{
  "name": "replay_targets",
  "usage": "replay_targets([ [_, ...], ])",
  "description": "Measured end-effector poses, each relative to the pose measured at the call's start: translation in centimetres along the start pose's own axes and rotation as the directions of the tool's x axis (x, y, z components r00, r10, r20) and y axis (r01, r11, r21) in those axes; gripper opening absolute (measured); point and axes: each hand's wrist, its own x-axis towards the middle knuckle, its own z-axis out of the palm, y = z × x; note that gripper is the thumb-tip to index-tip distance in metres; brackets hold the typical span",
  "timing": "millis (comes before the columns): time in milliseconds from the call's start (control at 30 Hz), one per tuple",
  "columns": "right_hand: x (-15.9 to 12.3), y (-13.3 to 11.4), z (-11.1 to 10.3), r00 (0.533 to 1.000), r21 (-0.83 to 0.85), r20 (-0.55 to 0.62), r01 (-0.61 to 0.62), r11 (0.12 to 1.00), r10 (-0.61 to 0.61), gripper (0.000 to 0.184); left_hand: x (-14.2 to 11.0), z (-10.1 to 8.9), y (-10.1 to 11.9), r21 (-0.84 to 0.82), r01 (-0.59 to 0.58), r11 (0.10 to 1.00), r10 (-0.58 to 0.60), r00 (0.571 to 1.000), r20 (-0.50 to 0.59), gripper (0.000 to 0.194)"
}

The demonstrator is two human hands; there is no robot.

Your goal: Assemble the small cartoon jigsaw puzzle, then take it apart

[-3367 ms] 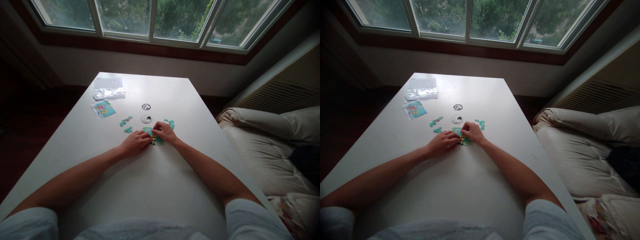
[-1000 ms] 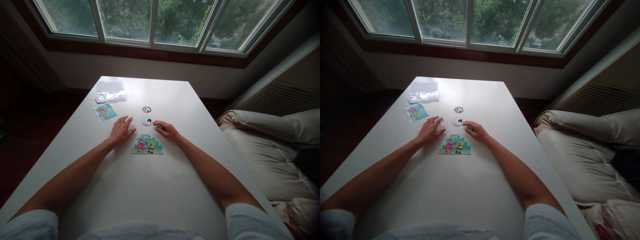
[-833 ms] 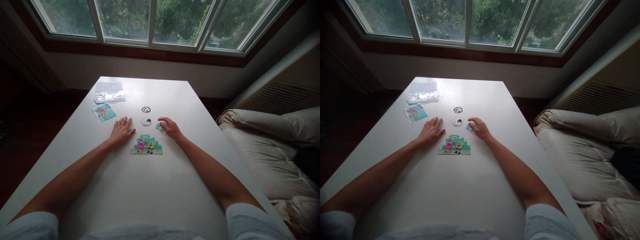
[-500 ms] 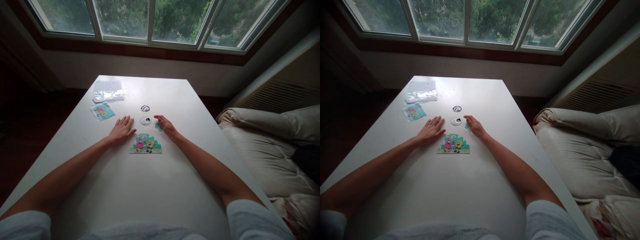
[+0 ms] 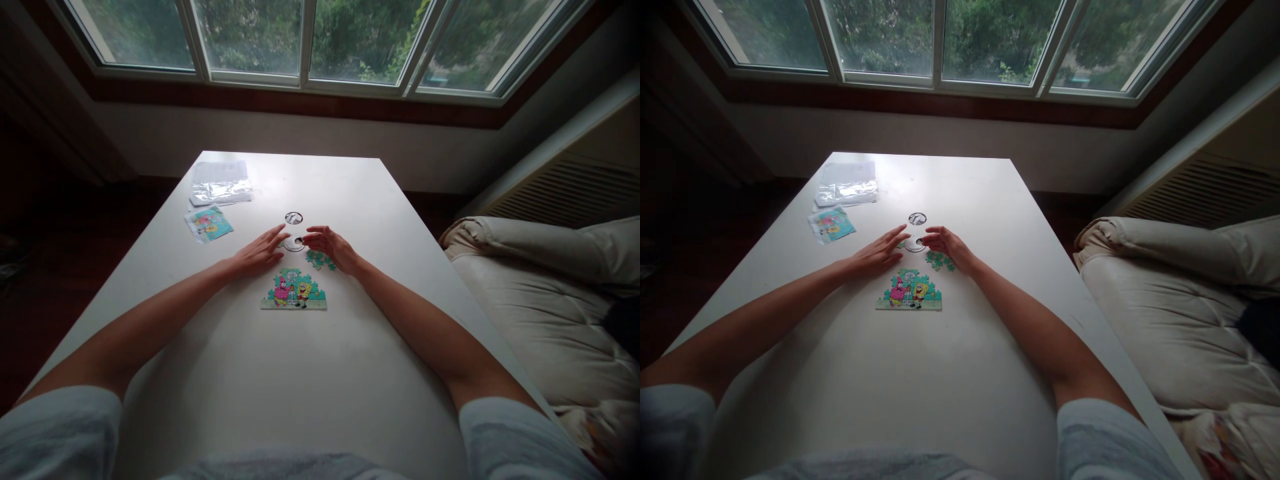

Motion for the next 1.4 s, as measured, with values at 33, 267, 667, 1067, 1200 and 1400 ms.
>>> replay_targets([
  [33, 0.2, 0.0, 0.0, 1.0, 0.027, 0.001, 0.012, 1.0, -0.012, 0.066, 0.3, 0.1, -0.1, -0.018, 0.012, 1.0, -0.012, 1.0, -0.013, 0.059],
  [267, 0.9, 0.2, 0.0, 0.999, 0.176, -0.033, 0.022, 0.984, -0.017, 0.068, 2.6, 1.0, -1.0, -0.528, 0.017, 0.849, -0.126, 0.977, -0.171, 0.065],
  [667, -0.8, 1.4, -2.0, 0.978, -0.336, -0.077, 0.156, 0.929, -0.192, 0.035, 0.6, -0.4, -2.3, -0.682, 0.246, 0.689, -0.521, 0.822, -0.23, 0.031],
  [1067, -1.1, 1.1, -2.0, 0.938, -0.71, 0.146, 0.321, 0.627, -0.315, 0.016, -0.8, -2.4, 0.3, 0.074, 0.256, 0.964, -0.243, 0.957, -0.156, 0.019],
  [1200, -1.1, 1.0, -1.9, 0.936, -0.703, 0.147, 0.325, 0.632, -0.318, 0.015, -0.6, -2.1, 0.9, 0.048, 0.295, 0.954, -0.286, 0.948, -0.139, 0.016],
  [1400, -1.2, 0.9, -1.8, 0.94, -0.681, 0.138, 0.318, 0.659, -0.311, 0.014, -0.3, -1.4, 1.1, -0.034, 0.323, 0.946, -0.323, 0.927, -0.188, 0.012],
])
